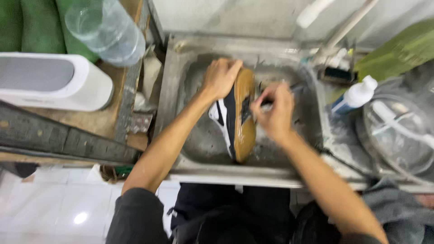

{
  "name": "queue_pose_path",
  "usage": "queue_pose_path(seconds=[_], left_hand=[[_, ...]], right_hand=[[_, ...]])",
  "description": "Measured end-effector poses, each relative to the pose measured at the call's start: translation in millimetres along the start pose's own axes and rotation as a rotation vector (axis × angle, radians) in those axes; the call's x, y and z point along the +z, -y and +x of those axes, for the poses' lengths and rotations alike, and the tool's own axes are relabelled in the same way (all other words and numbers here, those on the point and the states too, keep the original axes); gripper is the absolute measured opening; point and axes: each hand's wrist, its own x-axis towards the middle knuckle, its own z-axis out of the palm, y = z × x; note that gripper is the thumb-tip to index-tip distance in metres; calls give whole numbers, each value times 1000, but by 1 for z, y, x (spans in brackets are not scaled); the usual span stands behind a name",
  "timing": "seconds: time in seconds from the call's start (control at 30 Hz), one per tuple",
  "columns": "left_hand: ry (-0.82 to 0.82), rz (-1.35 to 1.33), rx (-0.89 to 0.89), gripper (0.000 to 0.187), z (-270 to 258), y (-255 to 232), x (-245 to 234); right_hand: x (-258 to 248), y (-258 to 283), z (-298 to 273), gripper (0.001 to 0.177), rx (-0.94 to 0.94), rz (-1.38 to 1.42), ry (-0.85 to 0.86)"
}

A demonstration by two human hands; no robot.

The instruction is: The person cleans the sole of a sneaker over a sink. They apply a white cleaning liquid, scrub the sole with a brush, and wipe it with a cloth. The person repeats this process, focusing on the textured areas of the sole.

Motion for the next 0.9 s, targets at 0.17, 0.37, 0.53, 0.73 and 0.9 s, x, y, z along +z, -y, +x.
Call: queue_pose_path(seconds=[0.17,0.37,0.53,0.73,0.9], left_hand=[[-4,-3,-5,51,7,-1,-1],[10,31,-65,49,-3,2,-2],[40,-5,-54,47,-5,-8,-9],[-1,-35,-59,50,3,2,0],[22,21,-75,51,8,29,13]], right_hand=[[8,-1,-4,25,26,-88,-67],[3,-17,-15,27,16,-232,-15],[12,0,-14,24,102,-28,-5],[1,2,-9,24,109,-39,-26],[4,-26,-14,27,-48,-257,-35]])
